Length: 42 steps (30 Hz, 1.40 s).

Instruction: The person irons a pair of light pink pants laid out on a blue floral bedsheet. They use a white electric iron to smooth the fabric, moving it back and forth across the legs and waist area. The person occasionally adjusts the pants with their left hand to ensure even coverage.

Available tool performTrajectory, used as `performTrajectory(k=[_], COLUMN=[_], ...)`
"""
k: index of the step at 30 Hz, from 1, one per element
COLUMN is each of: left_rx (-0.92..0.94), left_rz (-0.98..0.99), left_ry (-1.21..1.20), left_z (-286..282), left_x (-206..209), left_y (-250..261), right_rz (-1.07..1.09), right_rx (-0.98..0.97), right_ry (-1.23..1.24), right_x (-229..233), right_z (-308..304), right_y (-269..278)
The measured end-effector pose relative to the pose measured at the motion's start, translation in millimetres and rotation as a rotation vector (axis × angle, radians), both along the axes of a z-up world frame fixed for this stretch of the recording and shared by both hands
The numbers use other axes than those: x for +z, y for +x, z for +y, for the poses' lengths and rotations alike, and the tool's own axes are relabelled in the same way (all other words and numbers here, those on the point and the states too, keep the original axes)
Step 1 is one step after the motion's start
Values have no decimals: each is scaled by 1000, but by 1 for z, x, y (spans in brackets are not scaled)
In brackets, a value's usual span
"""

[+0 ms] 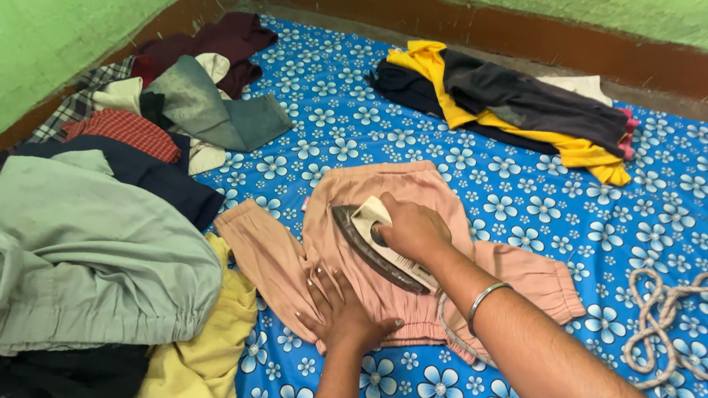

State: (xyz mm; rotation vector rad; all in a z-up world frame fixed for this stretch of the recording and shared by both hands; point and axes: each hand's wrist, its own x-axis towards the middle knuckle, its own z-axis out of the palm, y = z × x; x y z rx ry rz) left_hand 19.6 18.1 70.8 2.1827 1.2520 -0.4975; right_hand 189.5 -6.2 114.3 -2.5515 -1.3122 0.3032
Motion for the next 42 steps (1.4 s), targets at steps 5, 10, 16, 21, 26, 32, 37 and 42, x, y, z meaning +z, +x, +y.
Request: performTrajectory(k=[5,10,16,21,26,32,37,42], left_rx=[12,10,18,19,27,33,52,53], left_rz=[-29,-48,-27,-34,-72,-44,-55,-48], left_ry=[13,34,19,27,43,25,18,12], left_z=[-1,-1,0,0,0,-1,0,-1], left_x=[-3,-8,-5,-3,-12,-10,-5,-2], left_y=[-2,-2,-1,-2,-3,-2,-2,-2], right_rz=[26,-31,1,35,31,2,47,185], right_rx=[174,113,-54,126,181,-10,-15,-178], right_ry=[-32,-94,52,-66,-12,4,34,-335], right_x=[11,1,1,6,4,-2,-11,-3], right_z=[-11,-4,19,11,3,25,19,-25], right_y=[-2,1,5,11,9,15,17,-1])
